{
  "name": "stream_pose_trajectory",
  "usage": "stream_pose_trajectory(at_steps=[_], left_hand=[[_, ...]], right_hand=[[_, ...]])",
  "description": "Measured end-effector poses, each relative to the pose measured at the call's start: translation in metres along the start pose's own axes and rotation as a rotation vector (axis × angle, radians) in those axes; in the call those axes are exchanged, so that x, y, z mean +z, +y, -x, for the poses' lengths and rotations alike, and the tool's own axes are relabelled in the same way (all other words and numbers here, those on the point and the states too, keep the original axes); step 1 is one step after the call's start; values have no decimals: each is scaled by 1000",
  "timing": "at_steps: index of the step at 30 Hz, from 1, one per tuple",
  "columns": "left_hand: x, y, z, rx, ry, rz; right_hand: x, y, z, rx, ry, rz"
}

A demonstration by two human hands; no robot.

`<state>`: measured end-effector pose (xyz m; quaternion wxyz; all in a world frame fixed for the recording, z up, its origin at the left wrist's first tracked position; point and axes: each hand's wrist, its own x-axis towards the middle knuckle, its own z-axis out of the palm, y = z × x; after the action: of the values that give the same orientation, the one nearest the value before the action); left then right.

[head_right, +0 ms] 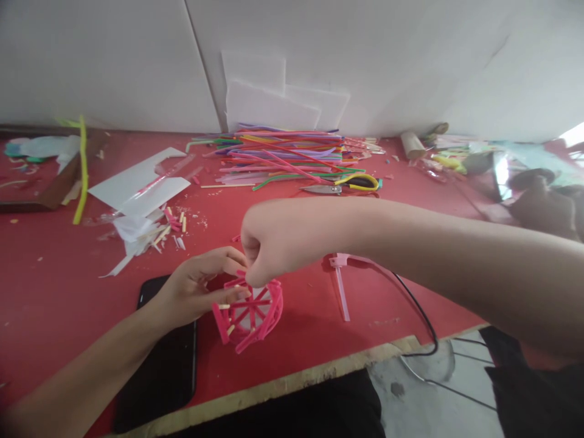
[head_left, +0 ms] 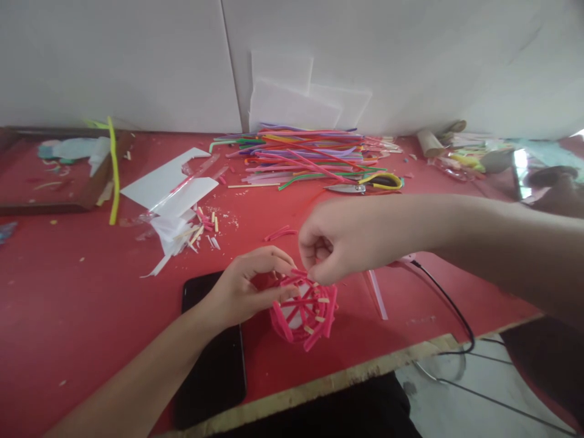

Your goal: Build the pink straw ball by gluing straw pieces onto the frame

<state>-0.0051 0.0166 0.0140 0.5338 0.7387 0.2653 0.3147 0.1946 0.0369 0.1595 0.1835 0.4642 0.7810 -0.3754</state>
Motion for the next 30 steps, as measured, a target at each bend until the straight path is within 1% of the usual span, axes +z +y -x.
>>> stream_pose_trajectory(at_steps=[7, 16, 19, 24, 30], left_hand=[[0, 0, 1, 11, -12, 13], [0, 0, 0, -4, -22, 34], [1, 0, 0, 2, -26, 48], [1, -1, 0, 27, 4, 46], [0, 0, 0, 24, -17, 28]], right_hand=[[4, 3, -4, -24, -32, 33], [6, 2, -1, -26, 16, 9], [8, 1, -1, -22, 15, 3], [10, -1, -1, -38, 23, 41], [7, 2, -2, -23, 6, 20]])
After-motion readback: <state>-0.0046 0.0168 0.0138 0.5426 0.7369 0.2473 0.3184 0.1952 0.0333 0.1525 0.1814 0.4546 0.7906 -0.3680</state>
